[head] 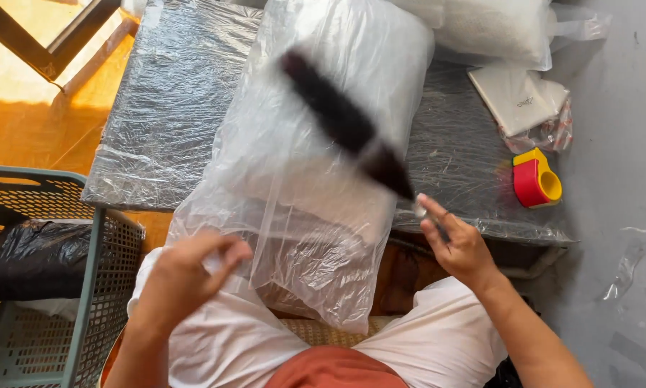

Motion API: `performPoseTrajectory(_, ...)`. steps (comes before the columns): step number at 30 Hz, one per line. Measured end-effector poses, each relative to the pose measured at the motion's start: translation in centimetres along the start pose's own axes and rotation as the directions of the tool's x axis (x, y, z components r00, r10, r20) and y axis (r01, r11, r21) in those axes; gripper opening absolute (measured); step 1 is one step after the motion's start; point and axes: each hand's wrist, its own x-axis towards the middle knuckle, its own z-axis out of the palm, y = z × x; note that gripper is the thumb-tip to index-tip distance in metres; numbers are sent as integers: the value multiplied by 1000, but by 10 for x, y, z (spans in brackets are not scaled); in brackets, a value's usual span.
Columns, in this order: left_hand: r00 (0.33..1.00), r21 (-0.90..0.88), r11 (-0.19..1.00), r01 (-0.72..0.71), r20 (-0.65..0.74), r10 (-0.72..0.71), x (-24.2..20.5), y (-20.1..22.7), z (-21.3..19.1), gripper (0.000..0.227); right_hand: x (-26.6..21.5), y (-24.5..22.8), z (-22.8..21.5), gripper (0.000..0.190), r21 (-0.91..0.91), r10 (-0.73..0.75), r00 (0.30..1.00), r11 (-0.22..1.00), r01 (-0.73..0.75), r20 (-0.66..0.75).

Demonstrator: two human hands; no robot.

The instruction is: Placing a cushion into a plastic bag, brushing it clean, and using a vacuum cleaner to compress it for packing.

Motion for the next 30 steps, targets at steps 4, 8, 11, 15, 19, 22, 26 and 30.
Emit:
performPoseTrajectory(4, 925, 193, 981, 7, -375, 68, 30, -31, 26, 67, -16, 4, 11, 51, -117, -116, 987, 985, 130, 115)
performPoseTrajectory(8, 944, 201, 926, 320, 18, -330, 44, -44, 47, 121, -31, 36, 1, 44, -130, -38, 991, 990, 55, 130)
performPoseTrajectory(11, 938, 266, 921, 284, 122, -325, 42, -40, 80, 129, -24, 73, -8, 50, -148, 315, 949, 938, -313, -11)
performPoseTrajectory(15, 961, 331, 925, 186, 136, -242, 35, -6, 110, 127, 12, 51, -28, 40, -186, 337, 935, 917, -353, -110)
performPoseTrajectory(19, 950, 364, 911, 196, 159, -268, 33, -28, 155, 125, 54, -9, -26, 49, -407, -137, 989, 907, 106, -48)
performPoseTrajectory(22, 974, 449, 874, 187, 29, -224, 26, -37, 170, 119, 90, -58, -17, 52, -285, -284, 956, 925, 252, -76)
performPoseTrajectory(26, 979, 438, 880, 186, -6, -204, 25, -44, 175, 120, 150, -87, -3, 31, -361, -409, 903, 829, 428, 131)
performPoseTrajectory(30, 975, 400, 895, 198, 14, -223, 22, -51, 178, 123, 210, -59, -23, 42, -326, 148, 960, 943, -66, 236)
